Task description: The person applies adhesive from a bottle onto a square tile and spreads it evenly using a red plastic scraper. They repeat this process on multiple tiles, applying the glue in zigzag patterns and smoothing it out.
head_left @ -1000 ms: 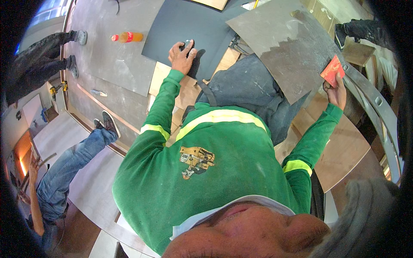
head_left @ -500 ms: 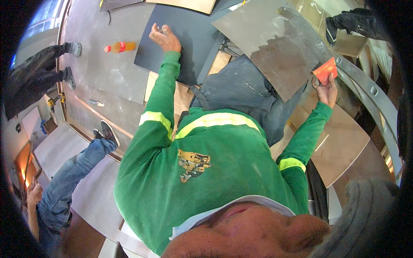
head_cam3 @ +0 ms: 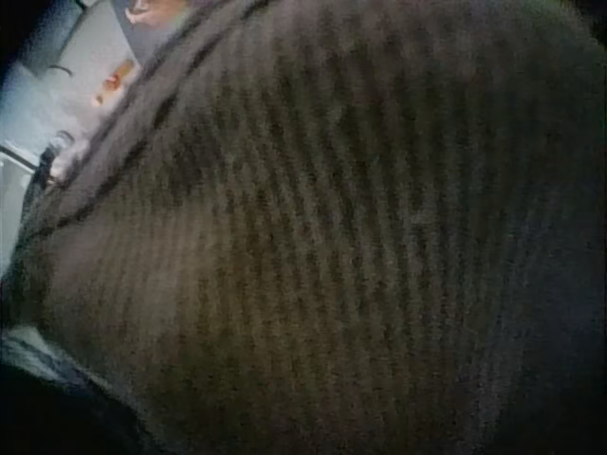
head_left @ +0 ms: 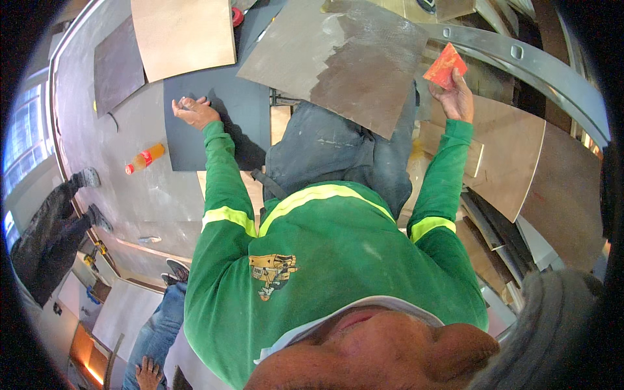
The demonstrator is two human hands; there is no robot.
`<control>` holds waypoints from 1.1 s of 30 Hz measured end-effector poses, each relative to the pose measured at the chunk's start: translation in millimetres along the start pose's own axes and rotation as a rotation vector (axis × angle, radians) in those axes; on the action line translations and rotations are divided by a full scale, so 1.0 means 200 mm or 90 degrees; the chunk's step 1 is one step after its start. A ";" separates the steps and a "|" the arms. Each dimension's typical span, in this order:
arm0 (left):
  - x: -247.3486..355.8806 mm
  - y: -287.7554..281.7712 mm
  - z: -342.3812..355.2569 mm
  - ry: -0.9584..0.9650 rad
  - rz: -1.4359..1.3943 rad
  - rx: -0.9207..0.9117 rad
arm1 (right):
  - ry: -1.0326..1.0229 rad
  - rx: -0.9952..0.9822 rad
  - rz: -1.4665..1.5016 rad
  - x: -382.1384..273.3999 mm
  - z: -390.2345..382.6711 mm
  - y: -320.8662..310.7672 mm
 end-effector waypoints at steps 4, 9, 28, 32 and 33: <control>0.10 0.01 0.06 -0.073 0.046 -0.041 | 0.003 -0.008 0.026 0.04 -0.04 0.00; 0.32 0.21 0.19 0.287 0.199 -0.204 | 0.002 -0.026 0.004 0.03 -0.15 0.04; 0.40 1.02 -0.09 0.055 0.108 -0.763 | -0.282 -0.200 -1.200 -0.10 -0.20 0.84; 0.46 1.03 -0.13 0.054 0.138 -0.789 | -0.258 -0.258 -1.237 -0.01 -0.19 0.84; 0.47 1.02 -0.11 0.051 0.144 -0.793 | -0.260 -0.269 -1.244 0.00 -0.20 0.86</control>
Point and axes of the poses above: each hand's wrist, its own z-axis towards the middle knuckle, its own y-axis out of the palm, x = y × z, the point moved 8 cm from there along z, towards the middle knuckle, and after that the axes turned 6 degrees about -x, right-handed, at the moved point
